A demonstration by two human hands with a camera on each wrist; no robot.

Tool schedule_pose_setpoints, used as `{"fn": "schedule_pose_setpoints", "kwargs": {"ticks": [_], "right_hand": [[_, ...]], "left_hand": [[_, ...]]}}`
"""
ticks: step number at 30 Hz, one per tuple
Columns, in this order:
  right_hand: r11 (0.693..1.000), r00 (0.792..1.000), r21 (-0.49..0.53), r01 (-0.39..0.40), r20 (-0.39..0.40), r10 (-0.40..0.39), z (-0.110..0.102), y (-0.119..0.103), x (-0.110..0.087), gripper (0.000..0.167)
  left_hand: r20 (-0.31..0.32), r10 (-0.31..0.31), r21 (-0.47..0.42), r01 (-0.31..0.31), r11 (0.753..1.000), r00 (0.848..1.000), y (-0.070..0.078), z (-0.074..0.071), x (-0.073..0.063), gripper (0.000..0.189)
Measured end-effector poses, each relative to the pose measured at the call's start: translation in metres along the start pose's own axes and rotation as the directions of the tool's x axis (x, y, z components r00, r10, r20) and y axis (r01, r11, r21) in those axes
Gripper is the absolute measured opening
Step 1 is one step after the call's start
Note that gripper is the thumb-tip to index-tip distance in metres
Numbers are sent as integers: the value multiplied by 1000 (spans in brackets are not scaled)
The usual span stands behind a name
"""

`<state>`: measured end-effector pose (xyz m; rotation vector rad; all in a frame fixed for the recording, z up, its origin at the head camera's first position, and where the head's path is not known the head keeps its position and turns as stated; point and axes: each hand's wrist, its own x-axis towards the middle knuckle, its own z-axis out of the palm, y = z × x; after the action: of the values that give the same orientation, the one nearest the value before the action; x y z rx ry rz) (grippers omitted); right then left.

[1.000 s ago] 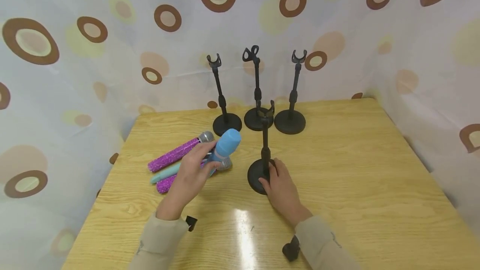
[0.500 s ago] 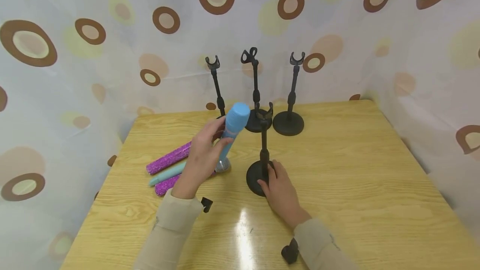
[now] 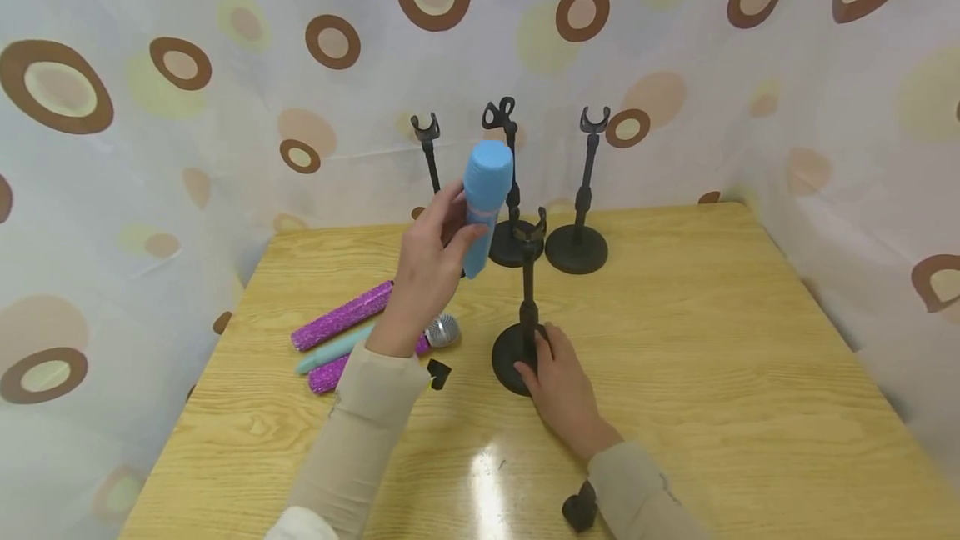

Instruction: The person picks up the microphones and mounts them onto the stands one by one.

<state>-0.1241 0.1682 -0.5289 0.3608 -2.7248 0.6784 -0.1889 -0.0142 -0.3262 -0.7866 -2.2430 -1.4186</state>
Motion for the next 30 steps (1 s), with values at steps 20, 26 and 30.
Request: {"fn": "schedule_pose_setpoints", "kwargs": {"ticks": [20,26,30], "right_hand": [[1000,1000,-17,3,-24,-4,4,0,-3,56],[1000,999,-18,17,-40,-18,5,2,-3,55],[1000,1000,-9,8,-27,-9,4,3,-2,55]], "left_hand": [[76,116,-147,-104,984,990,12,22,37,57],[117,186,-146,-169,975,976,12,25,43,50],[143,214,-113,-199,973,966,9,27,44,43]]}}
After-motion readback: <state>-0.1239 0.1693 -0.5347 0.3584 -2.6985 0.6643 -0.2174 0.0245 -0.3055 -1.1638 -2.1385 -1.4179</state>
